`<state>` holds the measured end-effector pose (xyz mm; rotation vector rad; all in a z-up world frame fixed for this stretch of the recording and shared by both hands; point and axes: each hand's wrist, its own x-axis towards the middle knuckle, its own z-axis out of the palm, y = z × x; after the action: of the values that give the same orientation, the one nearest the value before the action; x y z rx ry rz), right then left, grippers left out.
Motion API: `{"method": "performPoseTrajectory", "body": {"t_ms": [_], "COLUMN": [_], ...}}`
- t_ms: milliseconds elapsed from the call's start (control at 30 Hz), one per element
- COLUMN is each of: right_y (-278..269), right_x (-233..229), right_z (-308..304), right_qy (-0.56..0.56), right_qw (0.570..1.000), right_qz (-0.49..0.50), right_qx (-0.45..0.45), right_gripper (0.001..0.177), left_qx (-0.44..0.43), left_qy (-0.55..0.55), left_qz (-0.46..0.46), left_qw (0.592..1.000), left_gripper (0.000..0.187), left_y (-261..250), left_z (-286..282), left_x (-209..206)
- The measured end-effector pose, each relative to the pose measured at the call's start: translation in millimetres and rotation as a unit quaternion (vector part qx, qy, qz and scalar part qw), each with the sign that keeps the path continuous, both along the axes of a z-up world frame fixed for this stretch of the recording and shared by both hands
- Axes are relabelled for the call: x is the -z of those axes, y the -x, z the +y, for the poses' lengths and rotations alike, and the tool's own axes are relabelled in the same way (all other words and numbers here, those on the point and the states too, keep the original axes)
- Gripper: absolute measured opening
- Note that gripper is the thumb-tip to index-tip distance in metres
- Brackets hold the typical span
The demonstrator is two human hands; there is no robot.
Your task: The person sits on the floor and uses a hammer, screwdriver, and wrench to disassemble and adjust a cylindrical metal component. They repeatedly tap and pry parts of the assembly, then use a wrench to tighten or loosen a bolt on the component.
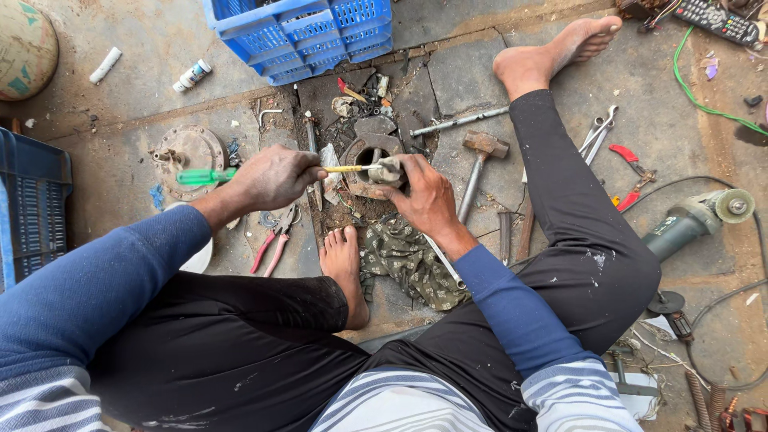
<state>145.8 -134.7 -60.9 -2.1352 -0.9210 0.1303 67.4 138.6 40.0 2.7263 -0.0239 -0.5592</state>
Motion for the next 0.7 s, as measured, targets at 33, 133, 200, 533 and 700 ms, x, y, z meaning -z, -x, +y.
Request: {"method": "performPoseTrajectory", "body": {"t_ms": [33, 133, 200, 533, 700], "right_y": [0.4, -2.8, -5.9, -5.2, -12.8], "right_x": [1.8, 5.5, 6.7, 7.2, -0.2], "right_z": [-1.8, -1.7, 1.1, 13.0, 16.9], "right_qy": [-0.001, 0.035, 0.041, -0.034, -0.043], "right_qw": [1.0, 0.998, 0.995, 0.988, 0.986], "right_qz": [0.006, 0.036, 0.087, 0.129, 0.152], "right_qx": [-0.006, -0.028, -0.036, -0.084, -0.047], "right_gripper": [0.061, 0.092, 0.096, 0.092, 0.08], "left_qx": [-0.01, -0.047, -0.061, -0.088, -0.201], "left_qy": [0.004, 0.036, 0.054, 0.065, 0.028], "left_qz": [0.0, -0.032, -0.019, 0.015, 0.046], "left_qw": [1.0, 0.998, 0.996, 0.994, 0.978], "left_gripper": [0.041, 0.039, 0.041, 0.046, 0.045], "left_y": [1.7, 3.2, 3.0, 18.6, 10.4], "left_z": [-0.7, 5.8, 11.6, 31.0, 27.0], "left_x": [3.4, 12.3, 18.6, 25.6, 48.3]}}
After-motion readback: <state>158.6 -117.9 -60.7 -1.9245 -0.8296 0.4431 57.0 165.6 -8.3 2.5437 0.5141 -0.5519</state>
